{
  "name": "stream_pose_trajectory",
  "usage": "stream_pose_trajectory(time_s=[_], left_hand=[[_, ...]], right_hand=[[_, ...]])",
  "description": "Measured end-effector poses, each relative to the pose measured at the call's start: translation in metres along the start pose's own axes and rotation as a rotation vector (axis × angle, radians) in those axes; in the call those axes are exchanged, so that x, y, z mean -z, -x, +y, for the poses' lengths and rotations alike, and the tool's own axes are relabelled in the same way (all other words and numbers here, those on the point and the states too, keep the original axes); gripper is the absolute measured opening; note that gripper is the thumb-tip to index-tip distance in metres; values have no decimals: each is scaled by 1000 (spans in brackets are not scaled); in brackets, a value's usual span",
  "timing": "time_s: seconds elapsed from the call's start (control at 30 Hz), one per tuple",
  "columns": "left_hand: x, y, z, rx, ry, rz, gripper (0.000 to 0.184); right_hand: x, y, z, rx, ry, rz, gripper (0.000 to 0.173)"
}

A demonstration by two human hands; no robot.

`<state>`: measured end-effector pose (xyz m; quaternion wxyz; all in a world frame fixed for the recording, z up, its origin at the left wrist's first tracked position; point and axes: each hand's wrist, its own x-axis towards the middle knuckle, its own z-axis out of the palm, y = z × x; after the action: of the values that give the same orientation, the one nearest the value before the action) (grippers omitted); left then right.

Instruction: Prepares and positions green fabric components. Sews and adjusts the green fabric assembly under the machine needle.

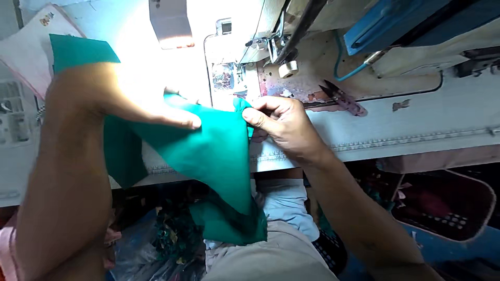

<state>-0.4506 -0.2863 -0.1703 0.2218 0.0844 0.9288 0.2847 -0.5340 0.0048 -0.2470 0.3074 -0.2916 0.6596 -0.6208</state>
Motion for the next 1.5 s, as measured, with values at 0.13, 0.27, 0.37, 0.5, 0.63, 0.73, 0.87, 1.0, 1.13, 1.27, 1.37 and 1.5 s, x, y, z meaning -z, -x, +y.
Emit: stream_pose_trajectory(time_s=[0.13, 0.27, 0.37, 0.5, 0.63, 0.73, 0.87, 1.0, 1.13, 1.27, 1.37, 1.5], left_hand=[[-18, -19, 7, 185, -431, 231, 51], [-55, -59, 1, -264, -53, 305, 46], [-70, -70, -12, -274, 56, 314, 41], [-66, -72, -16, -133, 147, 330, 31], [-74, -80, -2, 82, 92, 421, 30], [-76, -89, 13, 258, 9, 430, 25], [-73, -92, 13, 267, 63, 435, 20], [-68, -96, 9, 265, 59, 413, 21], [-61, -101, 3, 305, 34, 430, 22], [-56, -107, -4, 300, 8, 437, 24], [-55, -108, -7, 300, 8, 447, 25], [-53, -109, -5, 322, 9, 446, 25]], right_hand=[[-5, -12, 15, 14, 263, 98, 12], [-4, -27, 23, 34, 242, 79, 15], [1, -20, 17, 34, 207, 52, 12], [3, -19, 14, 3, 302, 149, 25], [0, -15, 14, 98, 730, 182, 37], [3, -19, 25, 217, 1020, 153, 26], [8, -15, 31, 236, 1183, 165, 29], [13, -18, 34, 283, 1309, 155, 32], [18, -32, 35, 304, 1404, 156, 33], [16, -39, 35, 268, 1418, 176, 35], [15, -42, 35, 261, 1425, 184, 36], [14, -43, 34, 242, 1408, 203, 35]])
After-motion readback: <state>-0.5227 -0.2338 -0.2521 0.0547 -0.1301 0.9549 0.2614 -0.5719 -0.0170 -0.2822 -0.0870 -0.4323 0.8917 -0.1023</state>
